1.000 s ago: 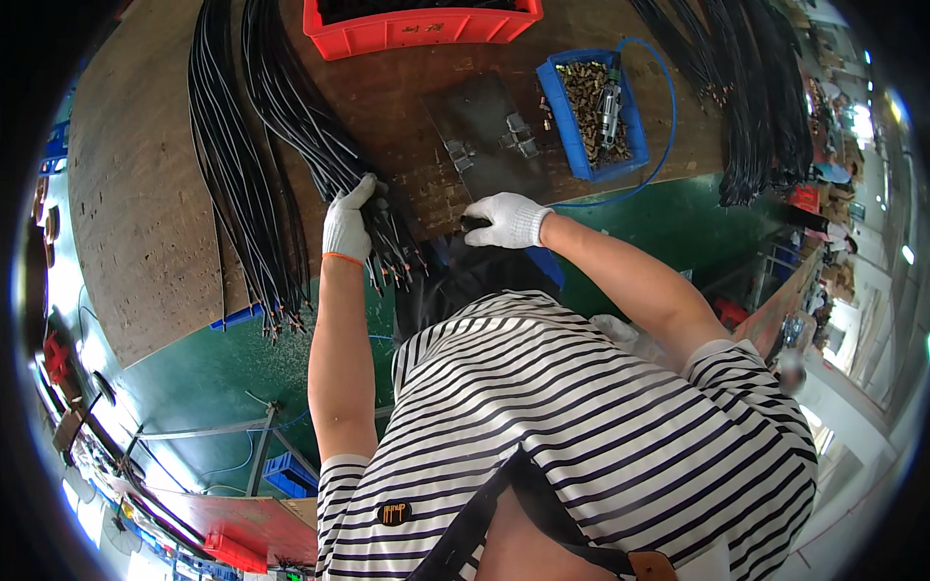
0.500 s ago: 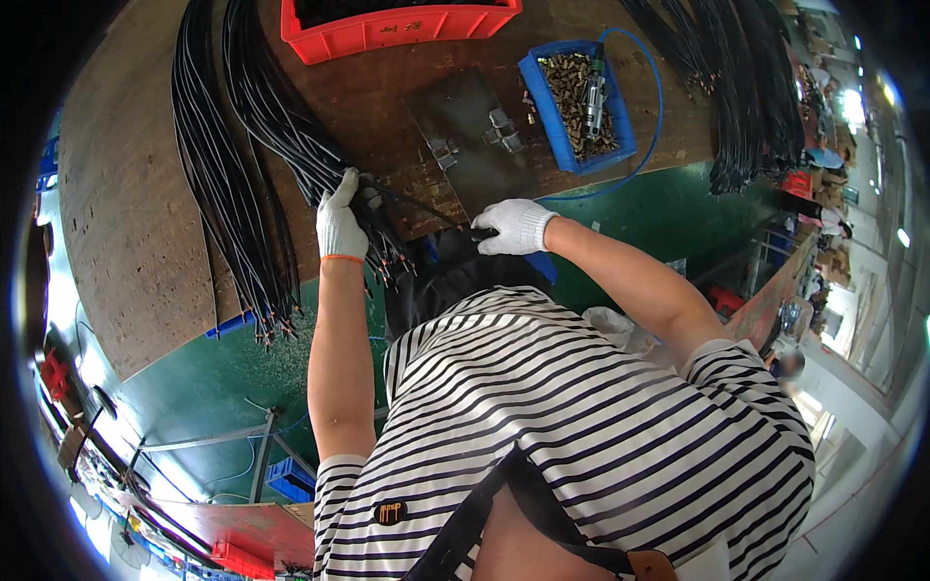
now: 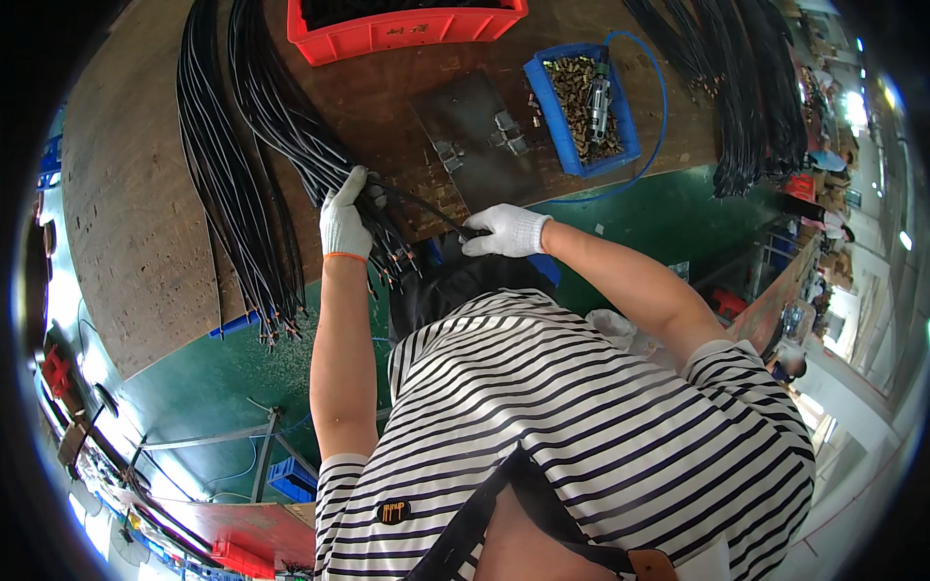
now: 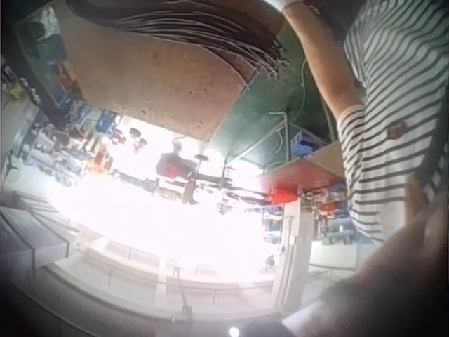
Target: The person caps the ends of black electrical cables with plastic caps by hand.
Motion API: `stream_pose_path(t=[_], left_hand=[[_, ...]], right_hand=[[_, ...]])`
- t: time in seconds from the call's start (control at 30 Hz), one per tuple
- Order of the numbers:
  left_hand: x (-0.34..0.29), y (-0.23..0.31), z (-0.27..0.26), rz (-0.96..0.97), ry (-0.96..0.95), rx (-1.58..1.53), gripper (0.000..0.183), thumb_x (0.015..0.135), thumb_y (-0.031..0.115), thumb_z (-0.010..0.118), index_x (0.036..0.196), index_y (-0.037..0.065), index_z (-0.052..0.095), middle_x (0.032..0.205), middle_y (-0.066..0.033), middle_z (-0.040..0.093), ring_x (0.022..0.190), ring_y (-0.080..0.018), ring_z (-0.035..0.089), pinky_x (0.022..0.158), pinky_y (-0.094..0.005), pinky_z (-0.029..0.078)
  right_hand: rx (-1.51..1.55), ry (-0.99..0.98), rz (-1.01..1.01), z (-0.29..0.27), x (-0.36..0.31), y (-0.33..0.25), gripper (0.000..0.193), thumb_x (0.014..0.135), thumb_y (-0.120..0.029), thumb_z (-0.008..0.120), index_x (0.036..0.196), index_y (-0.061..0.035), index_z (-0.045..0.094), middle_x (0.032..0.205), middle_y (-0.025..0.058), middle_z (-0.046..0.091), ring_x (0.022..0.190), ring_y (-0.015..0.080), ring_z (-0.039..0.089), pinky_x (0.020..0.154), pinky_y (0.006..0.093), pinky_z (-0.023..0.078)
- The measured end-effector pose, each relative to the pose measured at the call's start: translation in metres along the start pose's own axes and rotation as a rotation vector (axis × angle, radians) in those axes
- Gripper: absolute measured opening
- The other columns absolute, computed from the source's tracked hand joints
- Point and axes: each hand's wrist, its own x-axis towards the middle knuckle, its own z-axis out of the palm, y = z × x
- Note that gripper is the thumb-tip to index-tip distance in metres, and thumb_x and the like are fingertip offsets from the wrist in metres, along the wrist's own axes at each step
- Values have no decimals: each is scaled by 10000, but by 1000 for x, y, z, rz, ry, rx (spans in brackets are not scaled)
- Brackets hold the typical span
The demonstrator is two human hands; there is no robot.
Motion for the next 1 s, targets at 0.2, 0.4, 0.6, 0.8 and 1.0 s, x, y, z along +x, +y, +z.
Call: stream_pose_path(t=[0.2, 0.4, 0.6, 0.8, 1.0], left_hand=[[-4, 8, 3, -26, 7, 54, 106, 945, 71, 785, 991, 38, 696, 821, -57, 716, 593, -162, 636, 555, -308, 523], [-4, -3, -24, -4, 61, 288, 191, 943, 143, 819, 1060, 23, 727, 832, -36, 714, 601, -124, 606, 562, -297, 494], [-13, 0, -58, 25, 130, 143, 296, 1074, 358, 682, 1101, 66, 724, 786, 19, 668, 575, -95, 570, 543, -275, 486], [-19, 13, -84, 50, 97, 128, 239, 1060, 278, 675, 1074, 43, 714, 793, -27, 683, 610, -122, 597, 563, -287, 485], [-13, 12, -93, -52, -75, -112, 133, 1054, 166, 661, 1087, 41, 689, 928, -62, 734, 767, -161, 673, 685, -317, 544]], right_hand=[[70, -82, -133, 16, 26, -6, 399, 1002, -340, 739, 1272, -48, 739, 1028, 88, 775, 898, 190, 714, 839, 350, 556], [236, -10, 43, -3, 64, -63, 501, 954, -424, 746, 1222, 0, 744, 970, 136, 754, 823, 180, 681, 750, 358, 542], [13, 216, -175, -20, 165, -114, 580, 884, -467, 746, 1101, 71, 755, 1090, 335, 729, 1055, 433, 734, 921, 465, 542], [130, 533, -134, -41, 222, -161, 454, 926, -305, 727, 1261, 0, 747, 1074, 135, 782, 928, 216, 714, 864, 353, 560], [589, 304, -190, -30, 179, -141, 507, 893, 12, 626, 1397, -10, 672, 1216, 75, 727, 1052, 159, 676, 972, 295, 523]])
